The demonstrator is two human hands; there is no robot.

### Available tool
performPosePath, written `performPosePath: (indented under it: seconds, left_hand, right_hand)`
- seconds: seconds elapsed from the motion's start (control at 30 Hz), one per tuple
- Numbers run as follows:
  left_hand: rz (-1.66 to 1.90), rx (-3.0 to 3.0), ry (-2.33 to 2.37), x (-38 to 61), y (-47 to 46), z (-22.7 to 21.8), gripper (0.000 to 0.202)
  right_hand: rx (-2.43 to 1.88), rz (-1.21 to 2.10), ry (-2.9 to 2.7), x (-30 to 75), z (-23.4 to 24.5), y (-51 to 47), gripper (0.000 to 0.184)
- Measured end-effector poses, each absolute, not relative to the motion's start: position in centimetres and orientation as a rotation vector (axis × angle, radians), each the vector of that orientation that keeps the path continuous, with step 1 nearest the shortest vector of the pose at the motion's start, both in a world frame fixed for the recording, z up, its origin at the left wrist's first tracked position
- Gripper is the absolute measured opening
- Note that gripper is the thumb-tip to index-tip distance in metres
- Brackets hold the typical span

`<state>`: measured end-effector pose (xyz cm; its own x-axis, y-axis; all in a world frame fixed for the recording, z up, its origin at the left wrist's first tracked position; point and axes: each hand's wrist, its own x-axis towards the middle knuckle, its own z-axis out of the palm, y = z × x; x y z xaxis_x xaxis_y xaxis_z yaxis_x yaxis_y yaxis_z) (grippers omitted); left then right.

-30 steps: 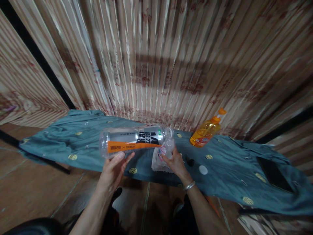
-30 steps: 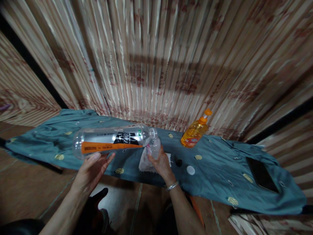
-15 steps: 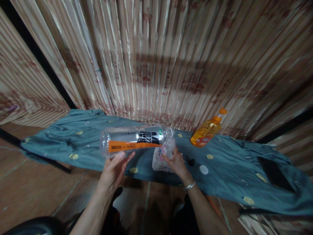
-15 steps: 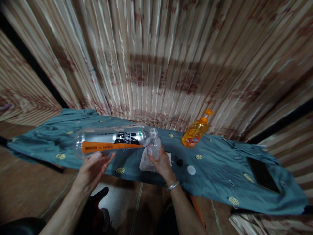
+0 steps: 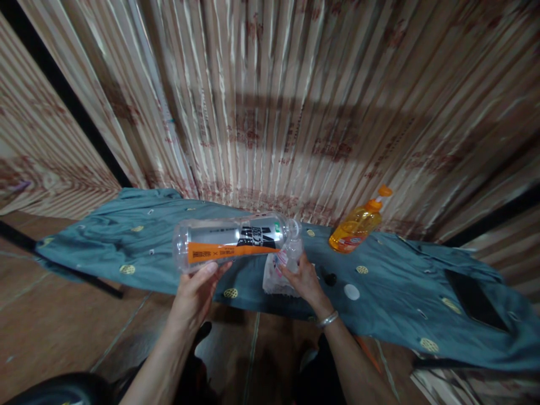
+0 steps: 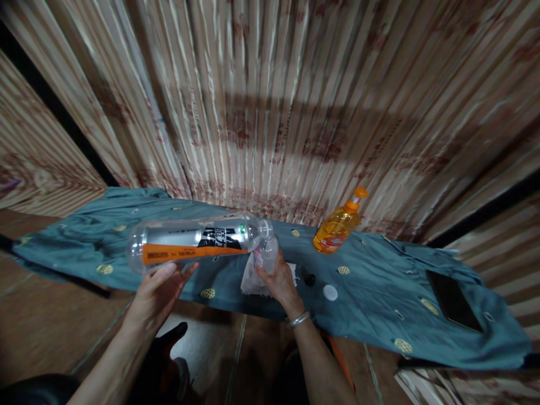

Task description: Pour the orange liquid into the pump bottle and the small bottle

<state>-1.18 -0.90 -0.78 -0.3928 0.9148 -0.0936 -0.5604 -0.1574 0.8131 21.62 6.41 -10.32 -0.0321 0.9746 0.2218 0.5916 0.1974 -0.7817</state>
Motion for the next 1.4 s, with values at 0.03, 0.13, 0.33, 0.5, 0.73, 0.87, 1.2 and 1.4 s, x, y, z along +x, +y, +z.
performPosePath:
  seconds: [0.03,0.13,0.33,0.5,0.73,0.87,1.2,1.4]
  left_hand:
    - [1.759,0.525,0.980,-1.20,-0.90,-0.78,0.038]
    - [1.768,0.536,0.970,-1.19,-0.90,-0.77,0.035]
    - [1.781,0.542,0.969,-1.08,-0.93,-0.72,0.037]
    - [1.784,0.536,0.963,-1.08,-0.96,-0.66,0.039]
    - [1.797,0.551,0.955,-1.02,-0.95,-0.78,0.034]
    - [1.801,0.574,0.949,-1.05,-1.04,-0.84,0.032]
    - [1.815,0.520,0.930,-0.98,-1.00,-0.72,0.031]
    - [1.798,0.515,0.919,-1.27,-1.03,-1.14,0.028]
  right_hand:
    - [-1.480,0.643,-1.720,21.63,-10.35,6.43,0.049]
    - [-1.485,0.637,-1.721,21.61,-10.35,6.41,0.049]
    - [-1.499,0.620,-1.731,21.57,-10.16,6.23,0.048]
    - [-1.491,0.626,-1.732,21.56,-10.09,6.22,0.048]
    - [-1.516,0.623,-1.729,21.46,-10.11,6.29,0.048]
    - [-1.519,0.620,-1.727,21.48,-10.11,6.26,0.049]
    - [-1.482,0.605,-1.725,21.49,-10.38,6.34,0.048]
    - [-1.511,0.600,-1.724,21.52,-10.60,6.42,0.046]
